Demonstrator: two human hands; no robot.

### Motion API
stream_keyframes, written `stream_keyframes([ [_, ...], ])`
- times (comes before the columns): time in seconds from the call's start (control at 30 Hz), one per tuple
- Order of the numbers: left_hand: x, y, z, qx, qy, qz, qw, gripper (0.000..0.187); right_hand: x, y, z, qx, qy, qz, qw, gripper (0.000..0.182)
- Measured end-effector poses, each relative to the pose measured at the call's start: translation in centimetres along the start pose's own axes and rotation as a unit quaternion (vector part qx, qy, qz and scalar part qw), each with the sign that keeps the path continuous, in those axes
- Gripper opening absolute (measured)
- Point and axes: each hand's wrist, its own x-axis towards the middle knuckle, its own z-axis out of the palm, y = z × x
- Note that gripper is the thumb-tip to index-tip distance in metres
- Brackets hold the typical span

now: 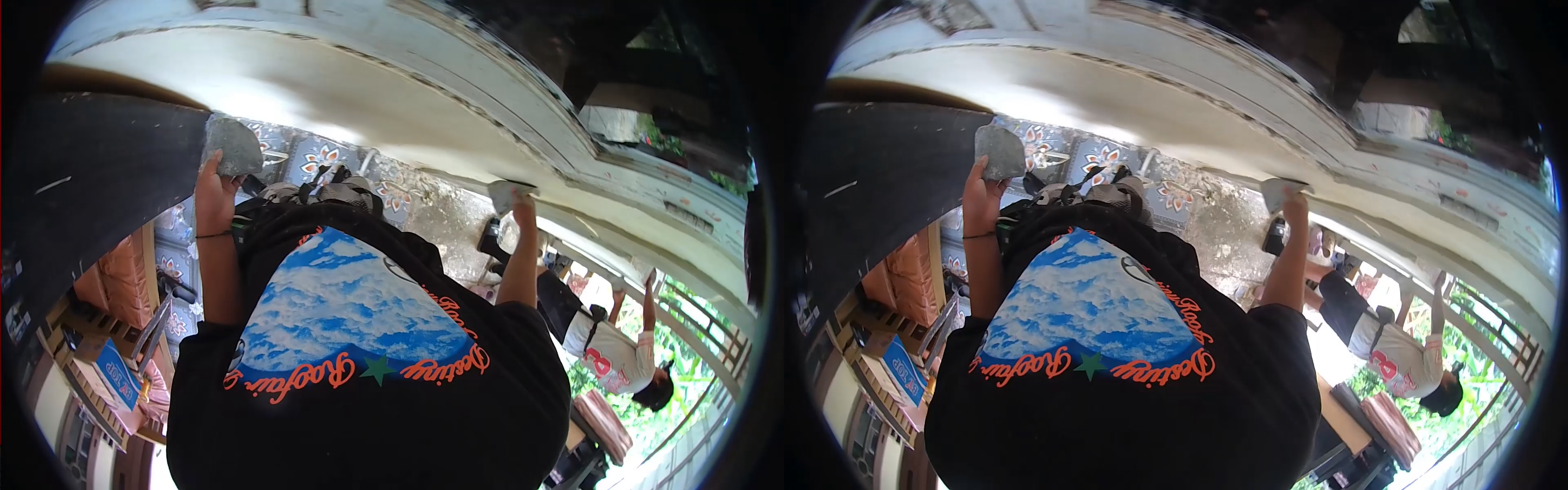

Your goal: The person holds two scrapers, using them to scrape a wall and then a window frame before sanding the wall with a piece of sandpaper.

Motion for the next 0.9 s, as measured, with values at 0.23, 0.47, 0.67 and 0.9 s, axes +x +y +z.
stream_keyframes([
  [0.23, -1.3, 4.7, -5.6, -0.031, 0.049, 0.062, 0.996, 0.03, 9.4, -26.0, -0.7, 0.067, 0.238, -0.417, 0.875, 0.033],
  [0.47, -3.5, 7.7, -14.3, -0.154, 0.119, 0.13, 0.972, 0.035, 8.3, -56.9, -15.6, 0.342, -0.057, -0.35, 0.87, 0.028],
  [0.67, -6.0, 9.7, -16.3, -0.237, 0.127, 0.155, 0.951, 0.034, -3.4, -67.6, -22.9, 0.023, 0.178, -0.688, 0.703, 0.048],
  [0.9, -6.9, 11.8, -12.8, -0.301, -0.079, 0.214, 0.926, 0.037, -6.9, -65.0, -26.1, 0.078, 0.207, -0.72, 0.658, 0.049],
])
